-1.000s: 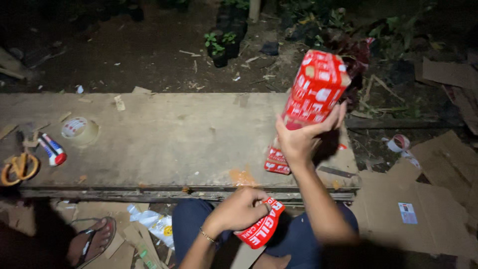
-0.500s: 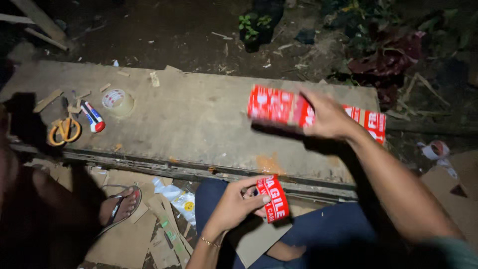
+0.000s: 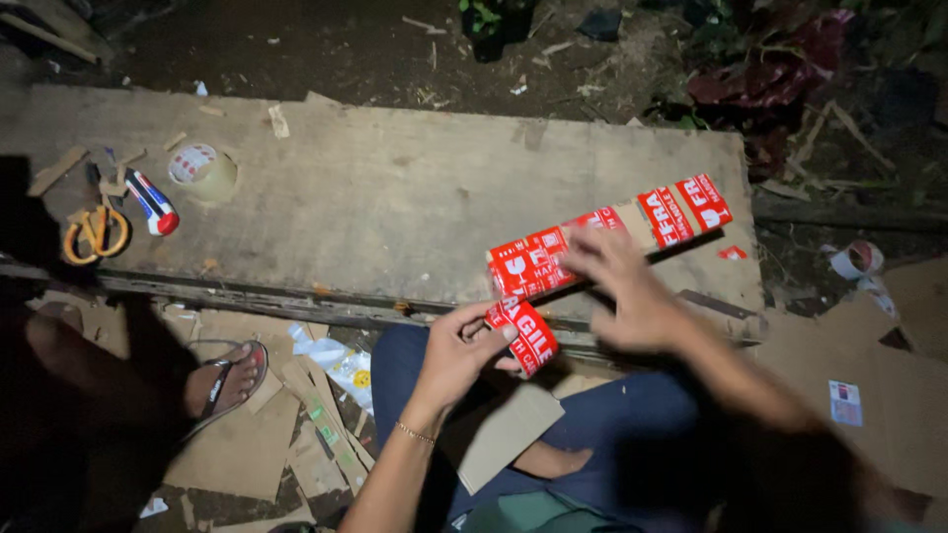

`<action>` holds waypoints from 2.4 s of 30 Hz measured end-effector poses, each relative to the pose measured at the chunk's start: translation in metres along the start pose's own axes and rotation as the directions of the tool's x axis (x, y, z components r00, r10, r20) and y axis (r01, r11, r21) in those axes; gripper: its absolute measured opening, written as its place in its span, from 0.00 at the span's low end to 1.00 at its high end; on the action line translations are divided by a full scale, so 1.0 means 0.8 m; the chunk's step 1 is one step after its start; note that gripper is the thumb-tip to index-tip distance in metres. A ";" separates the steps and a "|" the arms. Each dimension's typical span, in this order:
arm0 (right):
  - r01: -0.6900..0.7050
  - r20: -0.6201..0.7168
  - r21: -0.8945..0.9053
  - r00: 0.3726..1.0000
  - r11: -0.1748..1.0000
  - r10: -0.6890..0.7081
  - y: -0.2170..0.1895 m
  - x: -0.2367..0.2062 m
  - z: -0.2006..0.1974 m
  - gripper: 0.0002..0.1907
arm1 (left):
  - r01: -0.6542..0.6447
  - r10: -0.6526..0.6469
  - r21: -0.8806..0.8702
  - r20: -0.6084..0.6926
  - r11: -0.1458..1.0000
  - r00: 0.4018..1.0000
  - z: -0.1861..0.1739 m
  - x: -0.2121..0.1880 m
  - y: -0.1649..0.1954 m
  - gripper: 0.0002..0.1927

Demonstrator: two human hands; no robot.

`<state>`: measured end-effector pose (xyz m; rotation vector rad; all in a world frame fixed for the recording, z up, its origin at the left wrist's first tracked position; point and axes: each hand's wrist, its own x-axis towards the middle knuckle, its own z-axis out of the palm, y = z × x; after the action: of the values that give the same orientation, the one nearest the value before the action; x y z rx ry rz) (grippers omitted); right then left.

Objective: The person cuts a piece of cardboard with a knife, folds it, and places it on top of a red cylindrical container. They then secure the cardboard to the container using red tape, wrapping it around multiple times. The person continues to tape the assembly while seated at a low wooden table.

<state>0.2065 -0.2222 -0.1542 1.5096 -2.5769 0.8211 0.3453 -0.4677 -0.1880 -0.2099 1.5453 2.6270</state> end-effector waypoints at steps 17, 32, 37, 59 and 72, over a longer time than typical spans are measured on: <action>-0.136 -0.279 0.332 0.931 0.933 0.235 -0.091 -0.130 0.150 0.20 | -0.145 0.140 0.760 0.072 0.633 0.988 0.003 0.064 -0.005 0.10; -0.448 -0.141 0.767 0.581 0.459 0.801 -0.102 -0.047 0.144 0.19 | -0.045 0.089 0.882 0.003 0.469 0.996 -0.041 0.181 0.048 0.10; -0.465 -0.189 0.752 0.526 0.467 0.829 -0.116 -0.023 0.142 0.21 | -0.078 0.058 0.865 0.057 0.496 0.997 -0.064 0.210 0.041 0.12; -0.618 -0.304 0.576 0.445 0.534 0.843 -0.097 -0.001 0.170 0.20 | -0.221 0.196 0.906 0.157 0.361 0.968 -0.102 0.230 0.003 0.14; -0.514 -0.344 0.637 0.478 0.575 0.808 -0.085 -0.008 0.199 0.20 | -0.279 0.677 0.929 0.043 0.243 0.734 -0.077 0.158 0.018 0.12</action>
<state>0.3010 -0.3168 -0.2648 -0.0243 -2.4589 1.7369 0.2233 -0.5279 -0.2256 -0.1302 3.4093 1.5266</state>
